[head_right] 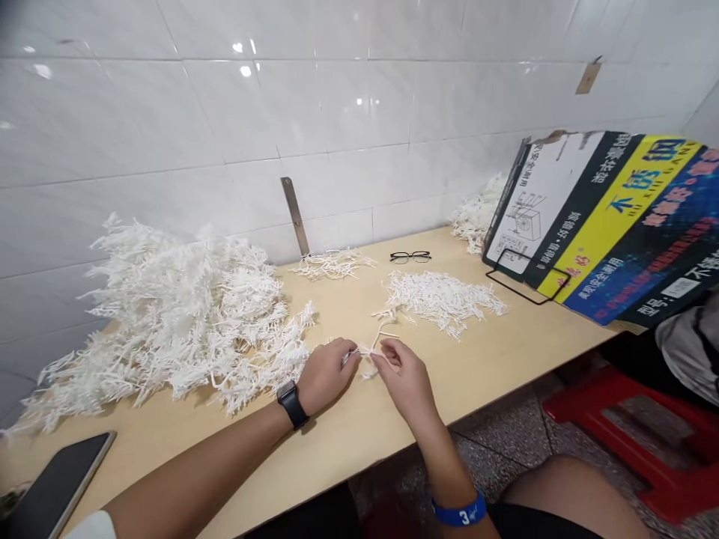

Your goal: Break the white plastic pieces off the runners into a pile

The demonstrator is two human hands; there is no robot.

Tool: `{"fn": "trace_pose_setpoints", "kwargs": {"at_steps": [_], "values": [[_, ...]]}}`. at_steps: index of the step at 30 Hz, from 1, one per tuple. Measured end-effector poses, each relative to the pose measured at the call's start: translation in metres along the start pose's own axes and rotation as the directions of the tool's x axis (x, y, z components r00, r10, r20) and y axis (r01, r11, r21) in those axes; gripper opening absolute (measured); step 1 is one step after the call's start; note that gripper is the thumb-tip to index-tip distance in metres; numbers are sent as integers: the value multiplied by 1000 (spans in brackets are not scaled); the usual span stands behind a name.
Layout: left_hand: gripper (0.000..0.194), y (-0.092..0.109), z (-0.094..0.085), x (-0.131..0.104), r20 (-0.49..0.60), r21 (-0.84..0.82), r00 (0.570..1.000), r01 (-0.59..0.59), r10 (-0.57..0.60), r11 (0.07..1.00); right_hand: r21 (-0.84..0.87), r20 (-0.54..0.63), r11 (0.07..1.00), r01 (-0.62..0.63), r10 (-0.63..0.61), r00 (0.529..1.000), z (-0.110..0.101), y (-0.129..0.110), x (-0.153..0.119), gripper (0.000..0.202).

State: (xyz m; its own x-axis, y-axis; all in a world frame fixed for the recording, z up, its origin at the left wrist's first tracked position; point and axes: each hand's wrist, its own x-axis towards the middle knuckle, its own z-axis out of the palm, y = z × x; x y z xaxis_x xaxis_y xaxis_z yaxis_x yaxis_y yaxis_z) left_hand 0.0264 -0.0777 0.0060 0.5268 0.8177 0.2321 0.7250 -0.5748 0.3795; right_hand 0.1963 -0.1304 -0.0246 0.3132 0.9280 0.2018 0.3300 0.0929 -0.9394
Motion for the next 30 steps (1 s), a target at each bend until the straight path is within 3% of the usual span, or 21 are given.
{"fn": "trace_pose_setpoints", "kwargs": {"at_steps": [3, 6, 11, 14, 20, 23, 30], "values": [[29, -3, 0, 3, -23, -141, 995, 95, -100, 985, -107, 104, 994, 20, -8, 995, 0, -4, -4, 42], [30, -6, -1, 6, -49, -302, 985, 143, -165, 943, -215, 162, 973, 89, -55, 985, 4, -9, -6, 36], [29, -9, -2, 7, -52, -425, 987, 113, -149, 898, -298, 110, 951, 85, -54, 992, 20, -15, -11, 31], [29, -9, -2, 6, -109, -447, 990, 28, -86, 894, -266, 105, 959, 97, -71, 992, 27, -17, -14, 22], [37, -8, -2, 1, -183, -375, 983, -65, -5, 925, -41, 47, 999, -35, 37, 998, 21, -17, -17, 25], [35, -5, -5, 0, -144, -384, 986, -130, 80, 914, 16, 47, 998, -62, 61, 997, 19, -14, -18, 24], [16, 5, -13, -3, 68, -341, 976, -173, 207, 924, 114, 14, 988, -104, 103, 995, 19, -10, -17, 22]]}}
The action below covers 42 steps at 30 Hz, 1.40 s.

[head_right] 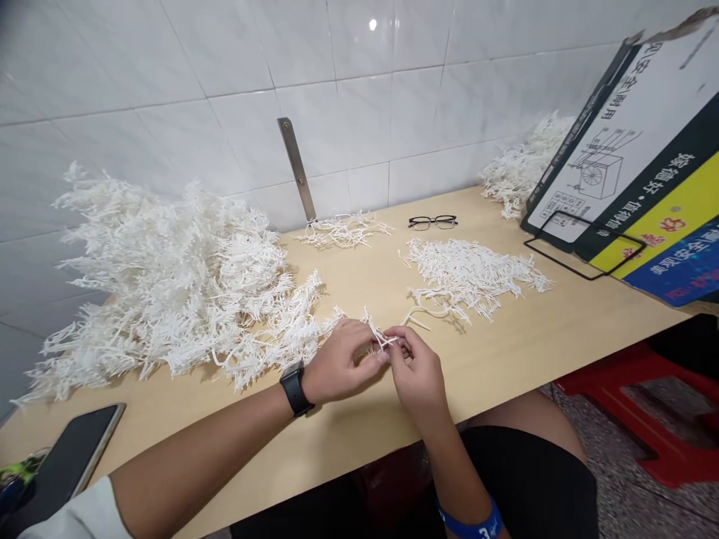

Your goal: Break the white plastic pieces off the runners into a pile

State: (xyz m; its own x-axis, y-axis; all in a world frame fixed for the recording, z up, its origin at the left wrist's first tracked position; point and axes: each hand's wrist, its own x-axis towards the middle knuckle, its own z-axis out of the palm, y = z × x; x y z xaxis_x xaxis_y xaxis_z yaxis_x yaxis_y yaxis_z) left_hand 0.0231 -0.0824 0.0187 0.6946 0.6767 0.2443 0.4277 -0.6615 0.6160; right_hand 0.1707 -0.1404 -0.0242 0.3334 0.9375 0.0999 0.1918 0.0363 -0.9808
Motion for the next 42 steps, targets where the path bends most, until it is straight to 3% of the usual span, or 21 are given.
{"fn": "trace_pose_setpoints", "kwargs": {"at_steps": [3, 10, 16, 21, 24, 28, 33, 42], "values": [[18, -3, 2, 1, 13, -45, 999, 38, -37, 998, 30, -10, 999, -11, 11, 1000, 0, 3, 1, 25], [16, -16, 6, 4, -24, -349, 984, 160, -179, 923, 47, 15, 999, -17, 16, 1000, 2, 6, -1, 45], [18, -17, 7, 3, -52, -382, 978, 165, -200, 909, 81, 18, 997, -14, 13, 1000, 2, 1, -3, 45], [19, -15, 6, 2, -86, -401, 975, 156, -206, 903, 138, -61, 990, 2, 7, 998, 2, -3, -5, 42], [9, -11, 5, 2, -115, -346, 983, 93, -141, 934, 166, -70, 986, 9, 2, 998, 2, -5, -6, 39], [12, -8, 5, 1, -117, -238, 993, -8, -20, 971, 205, -59, 979, 4, 8, 998, 2, -5, -6, 38], [11, -7, 6, 0, -91, -140, 996, -23, 11, 990, 186, -15, 982, 14, -11, 1000, 2, -4, -6, 30], [13, -7, 9, 1, 68, 51, 996, -67, 64, 996, 9, 127, 1000, -4, 2, 992, 0, -9, -10, 25]]}}
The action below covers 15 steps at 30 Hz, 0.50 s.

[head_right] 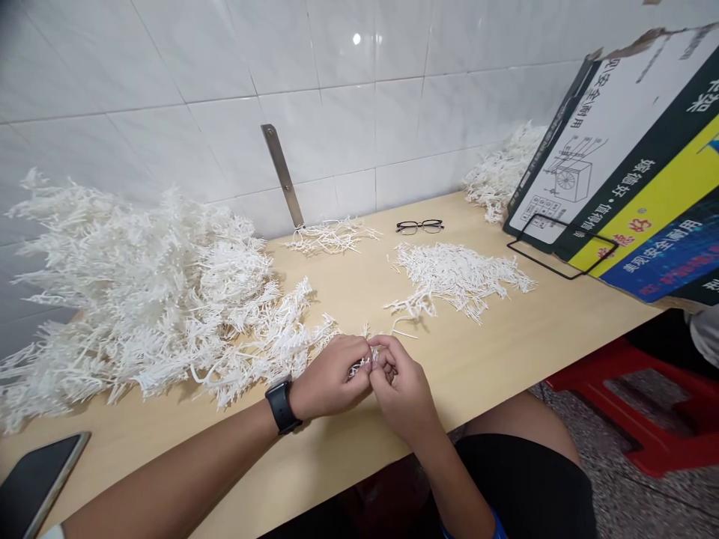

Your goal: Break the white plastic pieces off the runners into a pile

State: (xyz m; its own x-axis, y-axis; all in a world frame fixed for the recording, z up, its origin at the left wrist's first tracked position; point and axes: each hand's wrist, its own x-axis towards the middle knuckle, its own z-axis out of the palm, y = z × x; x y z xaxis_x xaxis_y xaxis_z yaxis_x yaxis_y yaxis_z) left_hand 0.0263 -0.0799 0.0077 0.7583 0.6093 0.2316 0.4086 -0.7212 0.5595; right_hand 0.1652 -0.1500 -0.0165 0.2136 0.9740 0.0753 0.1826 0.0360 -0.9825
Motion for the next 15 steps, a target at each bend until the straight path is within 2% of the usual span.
{"fn": "trace_pose_setpoints", "kwargs": {"at_steps": [4, 8, 12, 15], "values": [[15, -3, 1, 0, 1, -10, 999, 32, -32, 999, -22, 5, 1000, 4, -4, 1000, 0, -2, 0, 18], [17, -2, -2, 0, -85, -75, 989, 113, -119, 991, -53, -118, 998, 26, -32, 993, -2, -3, -1, 22], [17, -4, -4, 1, -211, -209, 944, 211, -255, 955, -297, -311, 955, 11, -108, 944, -24, -7, -3, 21], [18, -8, -4, 3, -292, -304, 892, 254, -344, 918, -503, -325, 864, 10, -200, 924, -47, -4, 5, 24]]}}
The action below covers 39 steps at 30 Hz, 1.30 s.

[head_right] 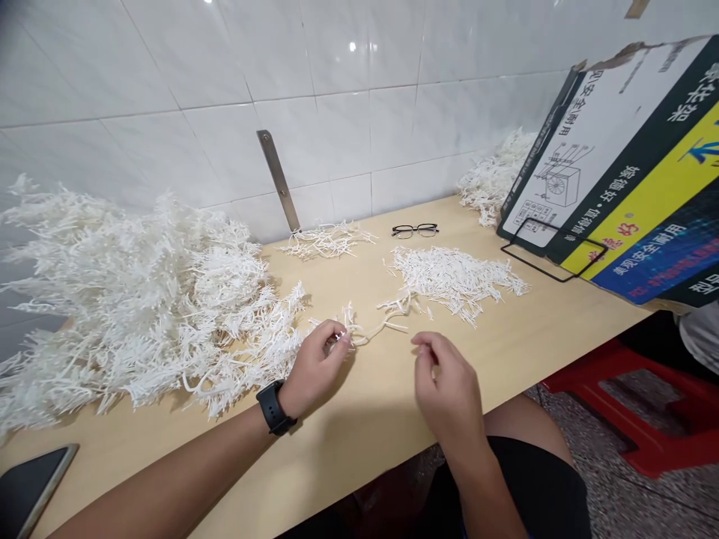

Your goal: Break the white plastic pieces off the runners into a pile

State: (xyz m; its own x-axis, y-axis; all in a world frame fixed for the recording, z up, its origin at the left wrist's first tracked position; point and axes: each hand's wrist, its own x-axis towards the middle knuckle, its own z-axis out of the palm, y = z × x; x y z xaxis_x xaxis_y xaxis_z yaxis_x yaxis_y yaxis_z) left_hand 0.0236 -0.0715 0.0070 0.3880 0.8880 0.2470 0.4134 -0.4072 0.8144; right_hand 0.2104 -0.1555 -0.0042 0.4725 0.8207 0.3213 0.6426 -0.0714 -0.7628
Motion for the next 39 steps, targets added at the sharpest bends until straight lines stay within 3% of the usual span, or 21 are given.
{"fn": "trace_pose_setpoints", "kwargs": {"at_steps": [5, 9, 12, 14, 16, 19, 23, 27, 31, 34, 39], "values": [[19, -2, -1, 3, -146, -133, 989, 3, -23, 991, -191, 36, 978, 86, -81, 996, 5, 24, 14, 53], [16, -3, -3, 4, -368, -147, 930, -34, -22, 989, -155, 17, 982, 108, -106, 994, 10, 26, 7, 31], [12, -4, -4, 5, -416, -105, 909, -48, 0, 993, -211, -38, 978, 7, -16, 999, 5, 24, 4, 24], [11, -4, -3, 5, -368, -78, 930, -54, 21, 996, -286, 14, 958, -11, 16, 1000, 1, 27, 10, 26], [11, -2, -1, 4, -264, -52, 964, -52, 36, 997, -310, 144, 945, 101, -58, 988, -3, 36, 23, 23], [13, 1, 0, 2, -108, -10, 993, -56, 55, 998, -207, 330, 935, 289, -211, 920, -8, 54, 47, 31], [18, 1, 1, 1, -40, 36, 998, -54, 55, 998, -175, 306, 954, 244, -183, 934, -13, 59, 52, 44], [26, 0, 2, -2, 45, 157, 995, -90, 84, 984, -20, 305, 986, 165, -151, 940, -3, 34, 17, 39], [45, 10, 2, -13, 193, 363, 975, -176, 111, 915, -44, 342, 948, 314, -281, 897, 15, 13, -15, 40], [57, 21, 6, -29, 304, 501, 952, -195, 40, 843, -88, 375, 879, 468, -406, 833, 22, 13, -19, 39], [57, 25, 20, -57, 391, 514, 921, -228, 11, 827, -78, 369, 847, 526, -466, 804, 23, 23, -15, 32]]}}
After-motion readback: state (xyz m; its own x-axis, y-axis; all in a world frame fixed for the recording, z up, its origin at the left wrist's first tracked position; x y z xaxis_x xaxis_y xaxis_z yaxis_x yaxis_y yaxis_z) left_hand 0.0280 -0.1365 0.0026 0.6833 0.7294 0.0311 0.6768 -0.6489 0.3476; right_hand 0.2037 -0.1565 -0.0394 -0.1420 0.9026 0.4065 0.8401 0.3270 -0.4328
